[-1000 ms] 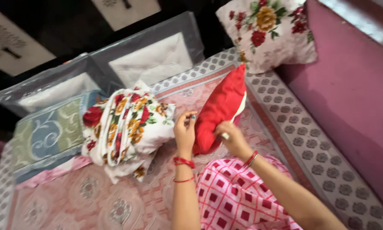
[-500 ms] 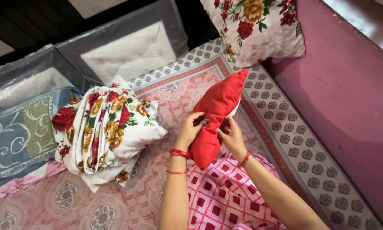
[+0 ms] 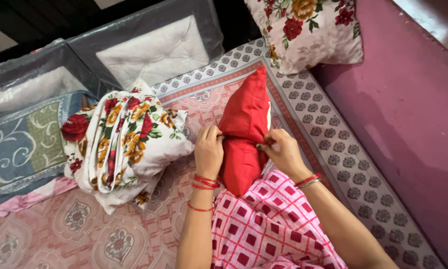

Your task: The person places a red pillow into a red and white pillowcase by hand and handles floral pillowcases on a bed.

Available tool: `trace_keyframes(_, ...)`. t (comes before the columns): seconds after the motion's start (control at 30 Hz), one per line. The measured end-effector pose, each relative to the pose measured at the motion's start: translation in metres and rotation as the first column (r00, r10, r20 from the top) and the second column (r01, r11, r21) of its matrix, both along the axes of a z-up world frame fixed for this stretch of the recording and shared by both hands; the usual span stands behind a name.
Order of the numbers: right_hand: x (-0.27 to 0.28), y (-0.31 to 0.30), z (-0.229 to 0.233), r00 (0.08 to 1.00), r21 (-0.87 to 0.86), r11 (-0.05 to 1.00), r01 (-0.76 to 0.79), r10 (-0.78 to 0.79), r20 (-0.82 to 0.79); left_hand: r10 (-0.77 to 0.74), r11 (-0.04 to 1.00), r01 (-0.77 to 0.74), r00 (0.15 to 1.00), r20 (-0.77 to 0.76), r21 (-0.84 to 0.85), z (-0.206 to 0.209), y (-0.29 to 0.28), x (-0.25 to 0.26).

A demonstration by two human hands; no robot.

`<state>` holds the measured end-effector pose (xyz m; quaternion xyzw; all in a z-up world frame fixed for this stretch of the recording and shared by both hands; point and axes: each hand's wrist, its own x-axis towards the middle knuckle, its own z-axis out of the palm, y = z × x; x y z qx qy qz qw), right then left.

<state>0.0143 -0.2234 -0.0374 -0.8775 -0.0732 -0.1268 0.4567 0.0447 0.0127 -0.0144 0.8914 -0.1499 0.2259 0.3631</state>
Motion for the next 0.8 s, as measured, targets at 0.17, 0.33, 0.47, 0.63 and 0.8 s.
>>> trace_keyframes(0.17,-0.016,0.004,-0.009,0.976,0.044,0.976,-0.212,0.210,0.057,-0.164,0.984,0.170,0.979,0.117,-0.047,0.002,0.031,-0.014)
trace_keyframes(0.33,-0.006,0.004,-0.040,1.000,0.426,0.904,-0.014,0.016,-0.001,-0.499,0.832,0.370,0.825,-0.265,-0.414,-0.028,0.056,-0.038)
trace_keyframes(0.47,-0.003,0.024,-0.051,0.932,0.752,0.654,-0.083,0.318,-0.174,-0.460,0.769,0.093,0.767,-0.447,-0.633,-0.037,0.055,-0.051)
trace_keyframes(0.63,-0.020,0.054,-0.071,0.925,0.755,0.639,-0.147,0.358,-0.123,-0.338,0.754,0.030,0.874,-0.348,-0.656,-0.050,0.031,-0.047)
trace_keyframes(0.8,-0.017,0.061,-0.065,0.947,0.697,0.716,-0.032,0.245,-0.209,-0.025,0.921,-0.058,0.978,-0.207,-0.385,-0.052,0.009,-0.046)
